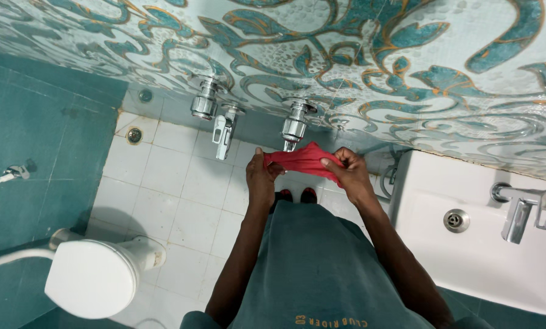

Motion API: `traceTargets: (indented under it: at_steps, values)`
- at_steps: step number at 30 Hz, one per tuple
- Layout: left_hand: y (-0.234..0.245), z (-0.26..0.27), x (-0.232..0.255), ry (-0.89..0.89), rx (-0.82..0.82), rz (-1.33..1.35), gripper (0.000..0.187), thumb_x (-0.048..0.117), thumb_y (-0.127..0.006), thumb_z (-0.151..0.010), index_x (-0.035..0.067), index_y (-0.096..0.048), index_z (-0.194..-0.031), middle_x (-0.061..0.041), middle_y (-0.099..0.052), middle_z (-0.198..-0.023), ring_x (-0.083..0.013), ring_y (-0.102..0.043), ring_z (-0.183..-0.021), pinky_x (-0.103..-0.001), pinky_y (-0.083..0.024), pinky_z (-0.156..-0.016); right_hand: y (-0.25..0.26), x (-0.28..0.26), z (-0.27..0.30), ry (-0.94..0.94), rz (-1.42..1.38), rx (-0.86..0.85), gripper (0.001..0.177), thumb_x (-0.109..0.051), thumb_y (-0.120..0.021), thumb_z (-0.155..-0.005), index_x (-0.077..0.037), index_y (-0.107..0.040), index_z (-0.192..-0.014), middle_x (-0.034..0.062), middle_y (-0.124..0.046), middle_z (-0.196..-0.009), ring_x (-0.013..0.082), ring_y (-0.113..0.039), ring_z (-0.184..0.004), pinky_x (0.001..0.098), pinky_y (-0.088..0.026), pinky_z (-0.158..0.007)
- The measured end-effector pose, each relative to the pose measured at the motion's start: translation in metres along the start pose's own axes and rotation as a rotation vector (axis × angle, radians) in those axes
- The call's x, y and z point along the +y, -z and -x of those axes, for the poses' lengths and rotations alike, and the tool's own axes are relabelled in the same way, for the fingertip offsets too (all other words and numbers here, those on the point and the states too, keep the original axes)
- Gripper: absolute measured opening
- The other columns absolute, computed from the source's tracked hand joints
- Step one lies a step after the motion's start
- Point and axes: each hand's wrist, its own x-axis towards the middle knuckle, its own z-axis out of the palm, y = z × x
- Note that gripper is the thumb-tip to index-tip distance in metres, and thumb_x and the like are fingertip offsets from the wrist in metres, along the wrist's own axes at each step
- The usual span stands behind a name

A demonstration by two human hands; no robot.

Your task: The person wipes several bathroom taps and a small wall-mounted sink with a red cloth.

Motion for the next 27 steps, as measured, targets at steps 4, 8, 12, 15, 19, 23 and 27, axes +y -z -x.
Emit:
traceTargets:
  at_steps: [4, 8, 12, 15, 19, 23, 27]
  values:
    - [0.009, 0.017, -0.006, -0.05, 0.049, -0.12, 0.046, 0.044, -0.051, -0.108, 0.01, -0.051, -0.077, -0.004, -0.052, -0.063, -0.0155, -0.047, -0.055, -0.031, -0.04, -0.055, -0.002, 0.001, 0.006, 0.191, -0.167, -0.119, 0.03, -0.008, -0.079, -0.1, -0.01, -0.054, -0.082, -0.003, -0.051, -0.079, 0.0012, -0.042, -0.073, 0.0197, -0.037, -0.064]
    - [0.007, 0.029, 0.004, -0.153, 0.028, -0.191, 0.051, 0.044, -0.051, -0.112, 0.007, -0.053, -0.077, -0.005, -0.056, -0.067, -0.0168, -0.053, -0.062, -0.033, -0.046, -0.064, -0.008, -0.026, 0.02, 0.592, 0.445, 0.051, 0.028, -0.007, -0.081, -0.087, -0.004, -0.054, -0.081, 0.0085, -0.068, -0.102, 0.0051, -0.062, -0.095, 0.0205, -0.05, -0.079]
    - [-0.003, 0.038, 0.016, -0.167, -0.017, -0.296, 0.05, 0.044, -0.048, -0.106, 0.001, -0.071, -0.097, -0.006, -0.072, -0.09, -0.0143, -0.067, -0.086, -0.03, -0.055, -0.088, 0.0, -0.043, 0.02, 0.122, -0.041, -0.213, 0.022, -0.003, -0.078, -0.087, -0.006, -0.056, -0.09, 0.0066, -0.071, -0.118, 0.0088, -0.061, -0.08, 0.0298, -0.05, -0.067]
    - [-0.02, 0.038, 0.028, -0.129, -0.091, -0.284, 0.056, 0.046, -0.046, -0.109, -0.004, -0.071, -0.104, -0.011, -0.075, -0.093, -0.0176, -0.07, -0.086, -0.033, -0.056, -0.085, 0.004, -0.051, 0.021, -0.023, -0.164, -0.409, 0.031, -0.005, -0.075, -0.086, -0.008, -0.06, -0.113, 0.0042, -0.07, -0.124, 0.0102, -0.067, -0.097, 0.0319, -0.054, -0.085]
    - [-0.02, 0.044, 0.035, -0.168, -0.122, -0.329, 0.056, 0.048, -0.041, -0.109, 0.002, -0.068, -0.096, -0.006, -0.067, -0.078, -0.0129, -0.059, -0.069, -0.028, -0.046, -0.065, 0.014, -0.042, 0.029, -0.196, -0.105, -0.546, 0.058, -0.012, -0.081, -0.087, -0.012, -0.063, -0.142, 0.0103, -0.073, -0.097, 0.016, -0.068, -0.093, 0.0326, -0.056, -0.091]
    - [-0.017, 0.041, 0.034, -0.269, -0.109, -0.479, 0.051, 0.045, -0.041, -0.11, 0.004, -0.063, -0.088, -0.001, -0.057, -0.073, -0.008, -0.046, -0.063, -0.026, -0.035, -0.055, 0.01, -0.044, 0.03, -0.153, 0.135, -0.572, 0.054, -0.014, -0.086, -0.078, -0.006, -0.07, -0.129, 0.0029, -0.078, -0.108, 0.0184, -0.07, -0.098, 0.0338, -0.056, -0.088]
    - [-0.011, 0.025, 0.027, -0.461, -0.195, -0.648, 0.05, 0.042, -0.041, -0.116, 0.004, -0.059, -0.088, 0.0, -0.05, -0.074, -0.0072, -0.044, -0.069, -0.025, -0.039, -0.063, 0.005, -0.052, 0.029, 0.101, 0.533, -0.37, 0.039, -0.011, -0.09, -0.072, -0.004, -0.072, -0.106, 0.0022, -0.071, -0.097, 0.0176, -0.069, -0.092, 0.0313, -0.054, -0.081]
